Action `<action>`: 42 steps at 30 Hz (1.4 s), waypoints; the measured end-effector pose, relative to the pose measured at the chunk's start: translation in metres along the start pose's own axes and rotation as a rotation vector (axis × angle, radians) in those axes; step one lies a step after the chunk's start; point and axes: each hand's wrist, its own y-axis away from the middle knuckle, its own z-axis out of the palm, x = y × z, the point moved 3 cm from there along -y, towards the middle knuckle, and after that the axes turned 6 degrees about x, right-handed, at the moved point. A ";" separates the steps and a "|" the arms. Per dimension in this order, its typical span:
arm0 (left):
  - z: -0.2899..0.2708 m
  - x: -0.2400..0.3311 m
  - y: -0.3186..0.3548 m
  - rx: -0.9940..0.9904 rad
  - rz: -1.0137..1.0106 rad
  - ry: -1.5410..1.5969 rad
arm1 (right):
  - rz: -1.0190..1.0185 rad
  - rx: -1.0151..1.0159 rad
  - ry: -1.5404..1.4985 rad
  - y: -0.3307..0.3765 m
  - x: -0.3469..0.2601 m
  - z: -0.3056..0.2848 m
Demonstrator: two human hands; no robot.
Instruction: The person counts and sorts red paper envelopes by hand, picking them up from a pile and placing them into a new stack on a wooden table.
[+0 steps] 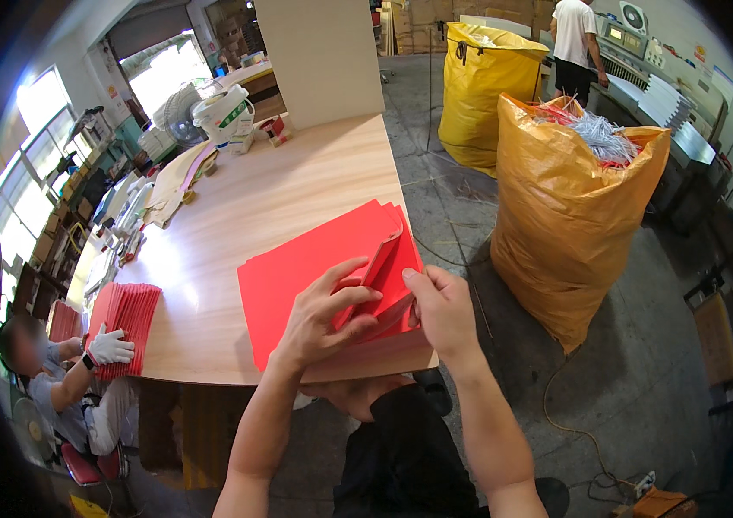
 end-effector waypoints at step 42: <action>0.003 -0.001 0.002 0.040 -0.038 0.063 | 0.177 -0.156 -0.300 -0.002 0.003 -0.002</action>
